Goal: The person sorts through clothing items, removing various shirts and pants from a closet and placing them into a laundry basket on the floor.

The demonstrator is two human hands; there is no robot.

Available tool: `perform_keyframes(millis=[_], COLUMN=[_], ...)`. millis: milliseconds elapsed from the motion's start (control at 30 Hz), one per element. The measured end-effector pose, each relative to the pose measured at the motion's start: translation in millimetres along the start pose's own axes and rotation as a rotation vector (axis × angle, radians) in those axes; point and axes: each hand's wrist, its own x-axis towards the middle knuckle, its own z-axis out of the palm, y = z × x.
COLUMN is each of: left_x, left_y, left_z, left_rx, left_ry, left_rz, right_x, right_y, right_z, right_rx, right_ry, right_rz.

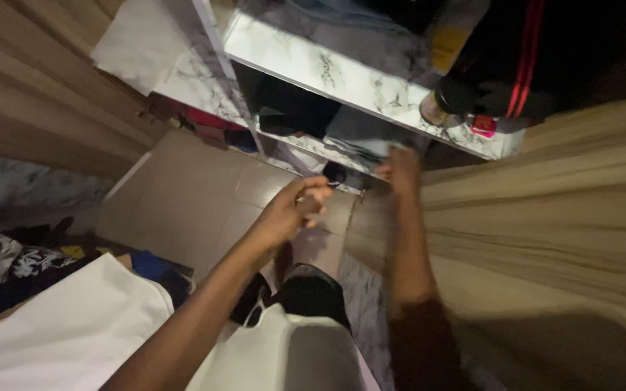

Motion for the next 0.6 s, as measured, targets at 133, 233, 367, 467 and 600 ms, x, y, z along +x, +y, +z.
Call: perform_keyframes(millis=[133, 233, 367, 467, 600], left_x=[77.0, 99.2, 77.2, 60.5, 14.7], left_y=[-59.4, -96.2, -92.7, -62.5, -34.5], left_z=[-12.7, -15.6, -13.4, -14.0, -12.6], left_rx=[-0.685, -1.170, -1.081, -1.107, -0.989], left_ry=[-0.029, -0.404, -0.157, -0.132, -0.052], left_rz=[-0.342, 0.068, -0.002, 0.036, 0.066], right_x=[-129.7, -196.8, -188.9, -104.9, -6.0], right_y=[-76.5, -122.0, -104.5, -35.3, 53.5], right_z=[41.8, 39.3, 1.1, -20.7, -26.3], right_rx=[0.323, 0.204, 0.244, 0.432, 0.525], right_ry=[-0.410, -0.694, -0.841, -0.585, -0.229], right_rz=[-0.163, -0.088, 0.046, 0.218, 0.414])
